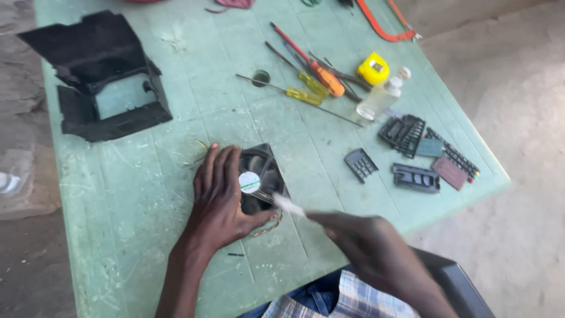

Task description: The person is using a toothbrush to scrub dust and dirt off a fan motor housing on a workshop table.

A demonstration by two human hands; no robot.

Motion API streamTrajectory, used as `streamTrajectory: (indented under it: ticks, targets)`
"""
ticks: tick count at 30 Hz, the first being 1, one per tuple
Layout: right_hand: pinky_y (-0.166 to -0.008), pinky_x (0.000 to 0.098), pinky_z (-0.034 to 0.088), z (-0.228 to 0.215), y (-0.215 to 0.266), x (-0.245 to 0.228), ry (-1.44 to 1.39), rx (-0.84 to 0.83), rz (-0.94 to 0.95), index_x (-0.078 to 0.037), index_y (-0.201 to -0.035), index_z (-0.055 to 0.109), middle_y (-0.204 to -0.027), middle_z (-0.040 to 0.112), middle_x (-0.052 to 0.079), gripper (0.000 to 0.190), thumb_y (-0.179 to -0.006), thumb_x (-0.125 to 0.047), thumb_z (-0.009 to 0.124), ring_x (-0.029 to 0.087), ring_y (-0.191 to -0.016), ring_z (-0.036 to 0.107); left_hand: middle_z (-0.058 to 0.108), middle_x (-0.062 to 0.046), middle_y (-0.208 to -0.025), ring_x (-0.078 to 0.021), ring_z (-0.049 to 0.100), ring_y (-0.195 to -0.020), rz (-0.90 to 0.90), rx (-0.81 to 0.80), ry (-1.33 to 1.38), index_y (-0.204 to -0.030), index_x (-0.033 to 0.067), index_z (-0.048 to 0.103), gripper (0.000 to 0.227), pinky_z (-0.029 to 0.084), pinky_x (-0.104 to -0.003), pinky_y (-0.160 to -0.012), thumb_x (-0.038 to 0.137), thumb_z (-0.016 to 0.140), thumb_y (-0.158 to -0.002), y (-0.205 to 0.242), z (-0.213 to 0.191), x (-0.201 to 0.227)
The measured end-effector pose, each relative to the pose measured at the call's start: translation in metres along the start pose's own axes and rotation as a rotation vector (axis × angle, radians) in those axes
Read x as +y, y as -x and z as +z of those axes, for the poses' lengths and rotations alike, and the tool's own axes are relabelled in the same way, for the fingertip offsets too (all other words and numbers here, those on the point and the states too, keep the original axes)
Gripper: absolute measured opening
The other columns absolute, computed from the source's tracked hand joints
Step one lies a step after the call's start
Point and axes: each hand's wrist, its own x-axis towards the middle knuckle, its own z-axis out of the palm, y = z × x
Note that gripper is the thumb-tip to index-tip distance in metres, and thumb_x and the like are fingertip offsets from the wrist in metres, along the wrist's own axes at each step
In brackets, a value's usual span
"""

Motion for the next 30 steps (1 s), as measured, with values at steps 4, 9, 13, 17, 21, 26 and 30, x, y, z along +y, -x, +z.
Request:
streamTrajectory:
  ticks: [4,9,13,17,21,26,30]
  targets:
    - [-0.085,0.0217,0.049,-0.015,0.016,0.003,-0.289,0.219,0.075,-0.008,-0.122,0.08,-0.112,0.083,0.0,0.039,-0.094,-0.027,0.06,0.007,-0.101,0.066,0.013,-0.021,-0.17,-0.0371,-0.003,-0.158,-0.049,-0.084,0.103,-0.161,-0.0009,0.014,0.135,0.012,-0.06,-0.119,0.079,0.077,-0.071,0.003,-0.007,-0.001]
    - [-0.087,0.0273,0.054,-0.005,-0.004,-0.009,-0.086,0.218,-0.088,-0.012,-0.125,0.074,-0.119,0.082,0.005,0.039,-0.099,-0.031,0.051,0.013,-0.107,0.075,0.016,-0.023,-0.168,-0.0398,0.014,-0.158,-0.165,0.177,0.355,-0.158,0.0035,0.021,0.082,0.016,-0.052,-0.125,0.036,0.063,-0.095,0.037,-0.056,0.008]
    - [-0.078,0.0241,0.053,0.004,-0.012,-0.011,-0.058,0.178,0.027,-0.018,-0.123,0.078,-0.112,0.086,-0.004,0.039,-0.096,-0.032,0.054,0.006,-0.095,0.073,0.05,-0.016,-0.142,-0.0279,0.057,-0.12,-0.48,0.36,0.476,-0.147,0.0046,0.04,0.059,0.052,-0.038,-0.092,0.01,0.057,-0.091,0.06,-0.033,0.014]
    - [-0.048,0.0253,0.029,0.014,-0.022,-0.016,0.021,0.215,-0.049,-0.02,-0.122,0.079,-0.059,0.046,-0.004,0.035,-0.099,-0.029,0.055,0.009,-0.053,0.031,0.057,-0.013,-0.122,-0.0321,0.061,-0.104,-0.642,0.303,0.381,-0.126,0.0091,0.049,0.058,0.054,-0.047,-0.079,0.04,0.077,-0.085,0.038,-0.026,0.05]
    - [-0.05,0.0233,0.028,0.01,-0.022,-0.034,-0.027,0.261,-0.073,-0.018,-0.12,0.08,-0.056,0.04,-0.003,0.034,-0.099,-0.03,0.056,0.009,-0.054,0.028,0.06,-0.017,-0.1,-0.0395,0.067,-0.085,-0.618,0.183,-0.033,-0.102,0.0062,0.056,0.014,0.056,-0.053,-0.064,0.016,0.065,-0.096,0.024,-0.031,0.059]
    - [-0.049,0.0254,0.023,0.008,-0.026,-0.013,-0.054,0.343,-0.108,-0.017,-0.126,0.075,-0.056,0.04,-0.004,0.034,-0.1,-0.028,0.056,0.009,-0.051,0.027,0.075,-0.005,-0.09,-0.0189,0.07,-0.08,-0.424,0.347,0.549,-0.098,0.0101,0.066,0.004,0.055,-0.034,-0.07,0.013,0.064,-0.096,0.031,-0.086,0.061]
    - [-0.055,0.0253,0.031,0.005,-0.03,-0.008,-0.076,0.365,-0.046,-0.019,-0.129,0.073,-0.055,0.042,-0.002,0.035,-0.1,-0.03,0.057,0.011,-0.054,0.034,0.08,-0.015,-0.094,-0.0265,0.084,-0.094,-0.437,0.502,1.027,-0.097,0.0005,0.067,0.009,0.067,-0.036,-0.083,0.009,0.067,-0.093,0.068,-0.099,0.065]
